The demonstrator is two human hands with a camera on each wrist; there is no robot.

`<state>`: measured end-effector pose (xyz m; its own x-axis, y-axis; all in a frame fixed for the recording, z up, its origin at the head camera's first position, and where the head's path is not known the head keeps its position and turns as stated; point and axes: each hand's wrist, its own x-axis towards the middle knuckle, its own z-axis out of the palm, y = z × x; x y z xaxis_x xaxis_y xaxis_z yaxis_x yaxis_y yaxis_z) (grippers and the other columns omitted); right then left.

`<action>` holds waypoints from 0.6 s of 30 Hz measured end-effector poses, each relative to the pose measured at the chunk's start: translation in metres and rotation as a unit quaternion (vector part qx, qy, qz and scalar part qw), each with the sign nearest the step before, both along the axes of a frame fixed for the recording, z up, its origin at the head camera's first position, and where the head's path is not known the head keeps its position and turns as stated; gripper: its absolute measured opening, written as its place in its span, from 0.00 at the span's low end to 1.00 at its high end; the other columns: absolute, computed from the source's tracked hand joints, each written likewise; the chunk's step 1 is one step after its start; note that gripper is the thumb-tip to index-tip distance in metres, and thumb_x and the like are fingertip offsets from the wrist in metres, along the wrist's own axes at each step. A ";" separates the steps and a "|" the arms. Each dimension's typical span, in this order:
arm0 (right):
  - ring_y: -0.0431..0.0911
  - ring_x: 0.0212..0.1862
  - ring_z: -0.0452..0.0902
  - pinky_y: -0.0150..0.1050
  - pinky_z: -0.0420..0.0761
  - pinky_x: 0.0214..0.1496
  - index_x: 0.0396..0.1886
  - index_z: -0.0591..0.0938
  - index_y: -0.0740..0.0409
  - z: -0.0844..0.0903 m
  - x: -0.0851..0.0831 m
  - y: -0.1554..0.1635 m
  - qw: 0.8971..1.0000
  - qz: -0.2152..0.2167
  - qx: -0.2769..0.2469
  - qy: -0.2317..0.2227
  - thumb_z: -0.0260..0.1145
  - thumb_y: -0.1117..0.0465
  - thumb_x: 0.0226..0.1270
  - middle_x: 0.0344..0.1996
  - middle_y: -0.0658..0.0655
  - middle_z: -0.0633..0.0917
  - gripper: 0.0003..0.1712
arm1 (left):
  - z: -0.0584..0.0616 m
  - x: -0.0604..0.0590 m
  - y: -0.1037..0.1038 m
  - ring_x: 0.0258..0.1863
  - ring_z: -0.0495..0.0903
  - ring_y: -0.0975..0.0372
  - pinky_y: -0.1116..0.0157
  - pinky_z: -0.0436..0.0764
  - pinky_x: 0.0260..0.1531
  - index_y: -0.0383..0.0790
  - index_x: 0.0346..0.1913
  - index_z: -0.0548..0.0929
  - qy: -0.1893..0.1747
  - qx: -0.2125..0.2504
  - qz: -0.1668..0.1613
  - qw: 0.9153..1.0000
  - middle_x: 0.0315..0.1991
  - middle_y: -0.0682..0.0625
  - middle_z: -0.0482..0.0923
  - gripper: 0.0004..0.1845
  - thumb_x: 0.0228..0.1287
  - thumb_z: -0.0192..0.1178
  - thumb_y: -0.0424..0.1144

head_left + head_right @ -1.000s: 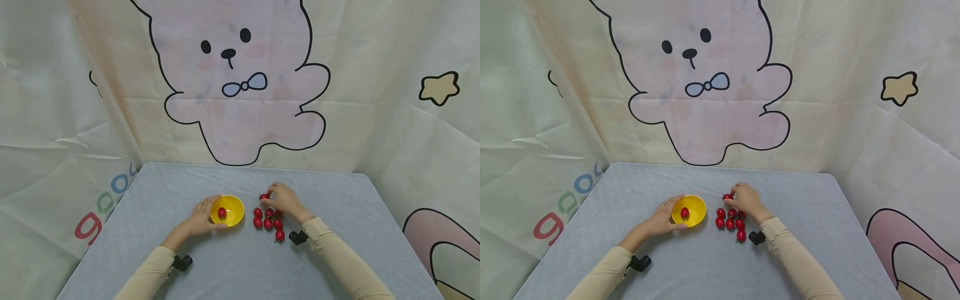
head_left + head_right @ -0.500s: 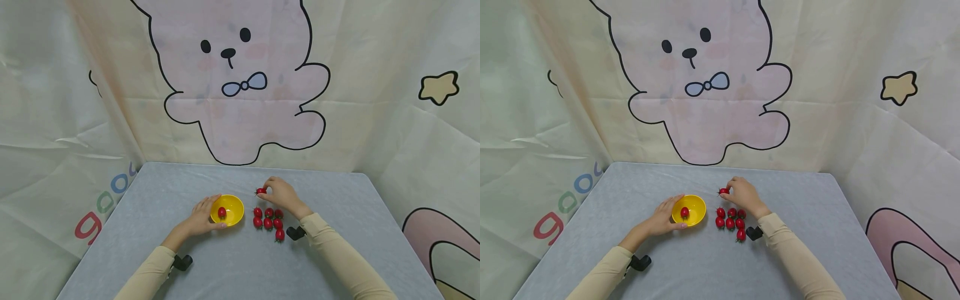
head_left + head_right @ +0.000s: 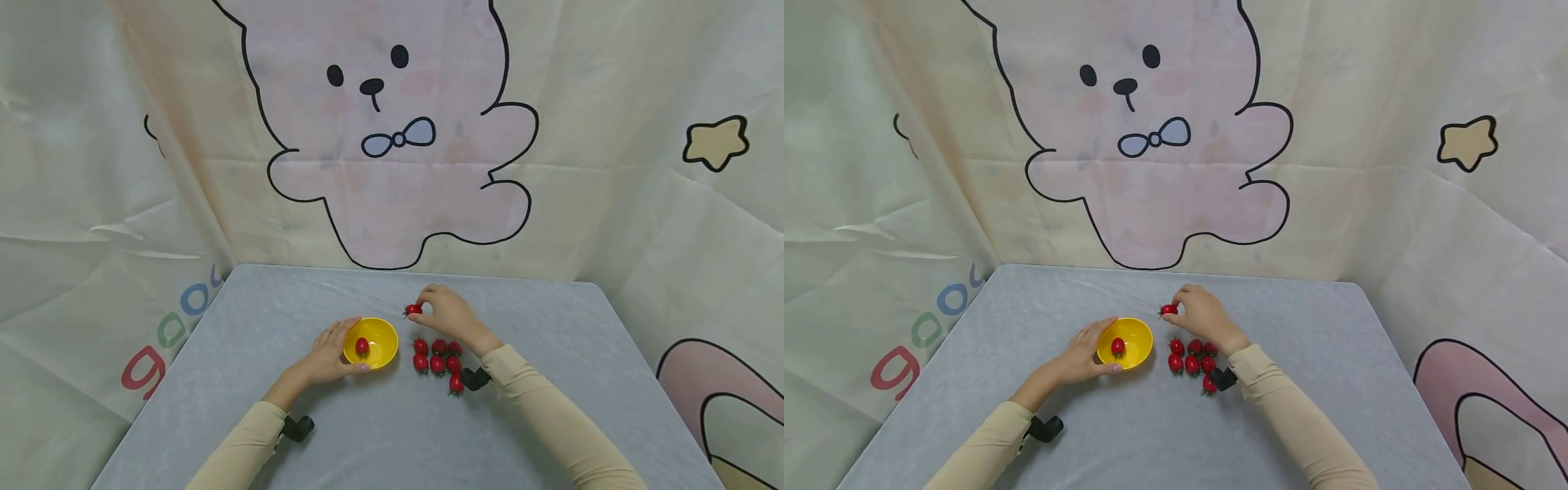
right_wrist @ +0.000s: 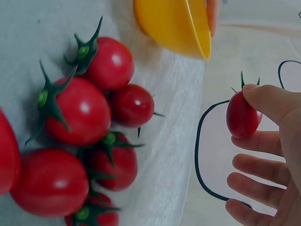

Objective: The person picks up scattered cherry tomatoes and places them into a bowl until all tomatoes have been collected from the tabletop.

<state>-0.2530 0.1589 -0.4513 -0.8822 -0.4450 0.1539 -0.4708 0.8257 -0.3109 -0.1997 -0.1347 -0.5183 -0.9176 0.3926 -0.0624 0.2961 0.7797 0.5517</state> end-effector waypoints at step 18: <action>0.48 0.51 0.79 0.44 0.84 0.54 0.41 0.87 0.50 0.009 0.004 -0.019 1.000 0.021 0.007 -0.006 0.68 0.37 0.61 0.49 0.52 0.84 0.23 | 0.000 0.000 -0.001 0.77 0.51 0.40 0.35 0.48 0.74 0.54 0.79 0.50 -0.002 -0.008 0.001 1.000 0.79 0.46 0.52 0.57 0.51 0.66 0.70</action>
